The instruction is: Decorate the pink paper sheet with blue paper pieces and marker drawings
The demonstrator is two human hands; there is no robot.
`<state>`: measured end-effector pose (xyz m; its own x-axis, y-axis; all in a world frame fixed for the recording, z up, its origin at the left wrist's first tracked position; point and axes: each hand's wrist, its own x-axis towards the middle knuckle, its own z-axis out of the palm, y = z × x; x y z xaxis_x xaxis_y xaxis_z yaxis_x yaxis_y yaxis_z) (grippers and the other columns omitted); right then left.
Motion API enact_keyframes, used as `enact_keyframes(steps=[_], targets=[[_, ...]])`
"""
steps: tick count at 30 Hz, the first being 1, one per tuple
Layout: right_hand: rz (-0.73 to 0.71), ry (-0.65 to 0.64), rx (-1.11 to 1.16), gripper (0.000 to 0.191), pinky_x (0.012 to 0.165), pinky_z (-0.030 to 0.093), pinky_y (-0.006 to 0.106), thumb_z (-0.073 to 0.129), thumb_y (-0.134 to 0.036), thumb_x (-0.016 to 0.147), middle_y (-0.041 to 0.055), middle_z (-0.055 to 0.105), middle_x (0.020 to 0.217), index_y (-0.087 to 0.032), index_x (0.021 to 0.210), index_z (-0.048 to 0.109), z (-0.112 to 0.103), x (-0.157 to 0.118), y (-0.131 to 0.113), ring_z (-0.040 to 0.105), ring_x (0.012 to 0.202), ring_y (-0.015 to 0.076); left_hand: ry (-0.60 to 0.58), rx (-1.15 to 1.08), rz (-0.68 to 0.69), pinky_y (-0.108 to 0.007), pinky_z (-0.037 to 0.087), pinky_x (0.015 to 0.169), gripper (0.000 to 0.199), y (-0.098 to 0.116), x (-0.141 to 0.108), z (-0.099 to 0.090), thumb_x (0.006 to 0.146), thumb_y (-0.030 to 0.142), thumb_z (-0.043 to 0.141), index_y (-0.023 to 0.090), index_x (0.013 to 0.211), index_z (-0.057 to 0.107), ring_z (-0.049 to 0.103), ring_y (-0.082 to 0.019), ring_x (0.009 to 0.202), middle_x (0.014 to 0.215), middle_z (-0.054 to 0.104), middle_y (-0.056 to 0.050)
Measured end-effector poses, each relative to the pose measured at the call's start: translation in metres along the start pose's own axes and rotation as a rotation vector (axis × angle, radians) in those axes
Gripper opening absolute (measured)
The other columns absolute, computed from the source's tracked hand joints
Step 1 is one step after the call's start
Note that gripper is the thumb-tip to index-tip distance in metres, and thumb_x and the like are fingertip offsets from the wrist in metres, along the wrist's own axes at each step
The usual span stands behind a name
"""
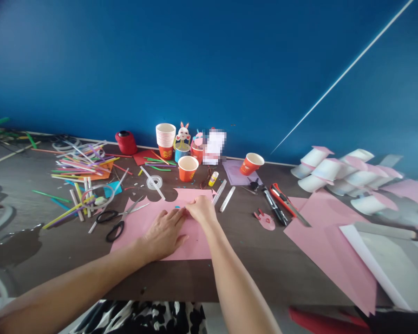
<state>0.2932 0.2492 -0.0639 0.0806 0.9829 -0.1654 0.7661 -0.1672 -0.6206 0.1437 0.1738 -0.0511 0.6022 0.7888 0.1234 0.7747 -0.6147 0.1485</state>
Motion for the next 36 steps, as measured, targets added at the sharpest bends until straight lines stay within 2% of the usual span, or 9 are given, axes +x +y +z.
enact_keyframes(steps=[6,17,24,27,29,33,36], targets=[[-0.002,-0.019,-0.038,0.022,0.041,0.026,0.022,0.059,-0.023,0.058,-0.0025,0.043,0.038,-0.019,0.039,0.047,-0.001,0.0,-0.002,0.041,0.041,0.0103,0.004,0.004,0.0,-0.043,0.032,0.088,0.048,-0.001,0.0,0.001,0.081,0.041,0.043,0.011,0.119,0.044,0.038,-0.029,0.114,0.13,0.042,-0.015],[-0.011,-0.044,-0.137,0.022,0.04,0.026,0.021,0.056,-0.024,0.06,-0.0035,0.043,0.039,-0.018,0.041,0.047,-0.002,0.001,-0.004,0.045,0.043,0.0103,-0.014,0.029,0.002,-0.042,0.033,0.087,0.047,0.0,0.001,-0.003,0.082,0.042,0.042,0.011,0.117,0.046,0.037,-0.029,0.114,0.128,0.044,-0.015],[-0.042,0.014,-0.194,0.021,0.043,0.028,0.022,0.059,-0.028,0.061,-0.001,0.051,0.043,-0.018,0.043,0.053,-0.002,0.001,-0.005,0.048,0.046,0.0126,-0.012,0.034,0.0,-0.044,0.033,0.086,0.047,-0.001,0.001,-0.001,0.081,0.044,0.041,0.01,0.114,0.048,0.036,-0.03,0.114,0.128,0.044,-0.016],[-0.048,0.097,-0.2,0.02,0.048,0.033,0.022,0.053,-0.031,0.069,0.0008,0.059,0.055,-0.017,0.055,0.058,-0.007,-0.01,-0.004,0.054,0.054,0.0138,0.0,0.02,0.006,-0.045,0.032,0.088,0.05,-0.002,0.001,0.001,0.082,0.043,0.04,0.011,0.119,0.045,0.036,-0.029,0.115,0.131,0.041,-0.015],[-0.119,0.167,-0.184,0.02,0.055,0.037,0.021,0.048,-0.03,0.075,0.0015,0.064,0.067,-0.018,0.069,0.061,-0.009,-0.022,-0.001,0.057,0.063,0.014,0.002,0.006,0.011,-0.045,0.031,0.089,0.05,-0.003,0.001,0.001,0.082,0.042,0.04,0.011,0.121,0.043,0.035,-0.029,0.115,0.132,0.04,-0.014],[-0.45,0.208,-0.163,0.02,0.066,0.041,0.02,0.044,-0.021,0.08,0.0025,0.066,0.087,-0.02,0.086,0.063,-0.008,-0.044,0.003,0.059,0.073,0.0127,0.001,-0.025,-0.005,-0.045,0.031,0.09,0.053,-0.003,0.001,0.001,0.081,0.042,0.041,0.012,0.124,0.04,0.035,-0.029,0.115,0.13,0.043,-0.013],[-0.488,0.197,-0.267,0.021,0.066,0.042,0.021,0.043,-0.018,0.081,0.0027,0.065,0.09,-0.021,0.089,0.063,-0.006,-0.049,0.002,0.059,0.077,0.014,0.0,-0.04,-0.01,-0.046,0.03,0.092,0.055,-0.003,0.001,0.001,0.08,0.042,0.043,0.012,0.127,0.037,0.034,-0.029,0.116,0.129,0.043,-0.013]])
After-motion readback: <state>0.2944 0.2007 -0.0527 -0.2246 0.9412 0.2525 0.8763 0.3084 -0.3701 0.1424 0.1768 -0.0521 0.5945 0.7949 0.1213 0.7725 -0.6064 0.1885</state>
